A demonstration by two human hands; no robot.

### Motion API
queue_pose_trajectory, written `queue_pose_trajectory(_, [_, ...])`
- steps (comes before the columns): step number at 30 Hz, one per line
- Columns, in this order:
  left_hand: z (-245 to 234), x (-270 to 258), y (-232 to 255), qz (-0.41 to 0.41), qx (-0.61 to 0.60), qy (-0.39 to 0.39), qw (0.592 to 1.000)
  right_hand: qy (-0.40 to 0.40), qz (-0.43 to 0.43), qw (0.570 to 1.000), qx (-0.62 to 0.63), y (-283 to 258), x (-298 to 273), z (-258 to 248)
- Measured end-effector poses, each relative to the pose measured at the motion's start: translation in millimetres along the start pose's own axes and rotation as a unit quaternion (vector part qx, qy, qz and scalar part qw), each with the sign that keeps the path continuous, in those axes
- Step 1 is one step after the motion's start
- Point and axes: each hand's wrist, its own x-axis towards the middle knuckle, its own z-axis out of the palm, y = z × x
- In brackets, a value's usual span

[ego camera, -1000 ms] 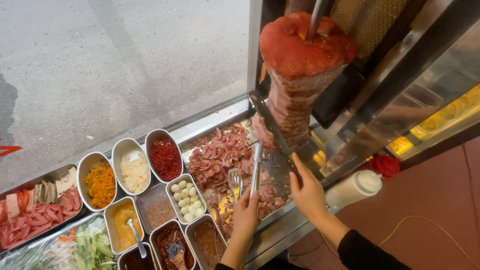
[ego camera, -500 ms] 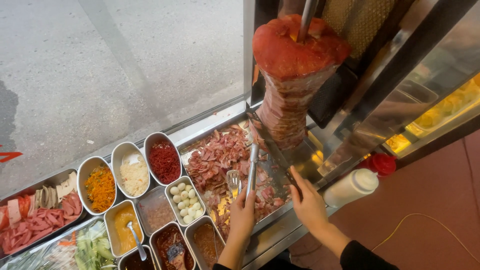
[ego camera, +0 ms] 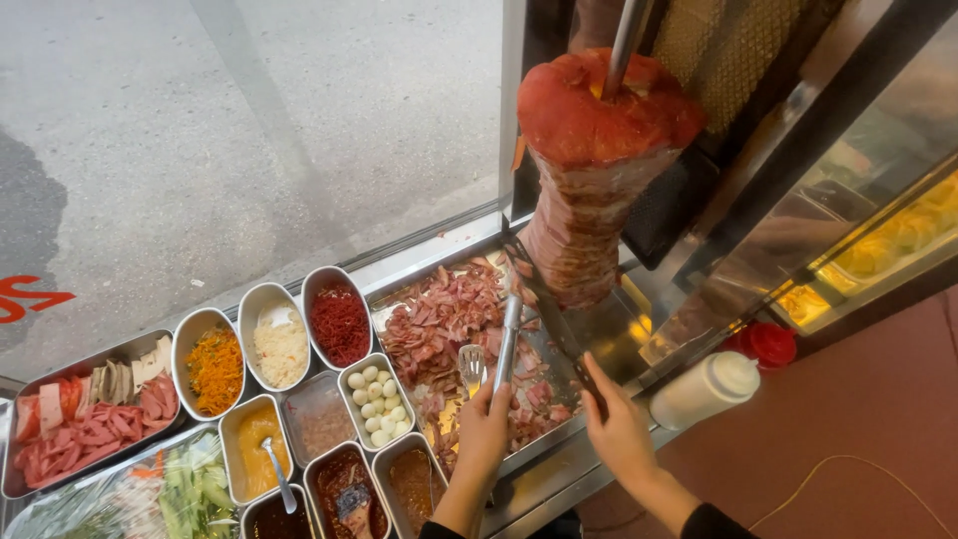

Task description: The person slices meat from a vertical rotisserie using a long knife and collects the shaved meat with tongs. The sliced meat is gathered on a metal tray below the rotisserie, alongside various condiments and vegetables.

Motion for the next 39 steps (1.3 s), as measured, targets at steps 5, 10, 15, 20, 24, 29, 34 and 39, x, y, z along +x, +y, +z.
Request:
queue_pose_trajectory(5, [4.5,1.6,-10.4,-0.01,-0.036,0.004,0.999,-0.029,0.159,0.987,0.006,4.6,-38.0,-13.8])
queue_pose_trajectory(10, [7.8,0.1,-13.1,-0.003,0.004,0.001,1.0,-0.012,0.076,0.997,-0.018,-1.2,-7.9,-10.9])
queue_pose_trajectory(15, [3.0,-8.5,1.4,-0.014,0.045,0.016,0.999,-0.035,0.135,0.99,-0.01,0.8,-26.8,-8.8])
queue_pose_trajectory(20, [6.7,-5.4,-4.5,-0.022,0.004,0.013,1.0,-0.032,0.133,0.99,-0.027,14.1,-43.4,-20.0])
queue_pose_trajectory(24, [8.0,-9.7,-2.9,-0.022,-0.025,0.006,0.999,-0.011,0.026,0.999,-0.028,13.4,-10.5,-7.3])
queue_pose_trajectory(29, [3.3,-8.5,3.8,-0.017,-0.002,0.019,1.0,-0.042,0.072,0.996,-0.02,12.9,-32.7,-17.2])
queue_pose_trajectory(34, [-8.8,5.2,-27.2,0.037,0.016,0.032,0.999,-0.09,0.101,0.982,-0.129,44.6,-47.8,-3.3])
queue_pose_trajectory(39, [-22.3,-3.9,-39.3,0.008,0.159,0.103,0.982,-0.079,0.091,0.989,-0.092,-5.7,-35.6,-11.5])
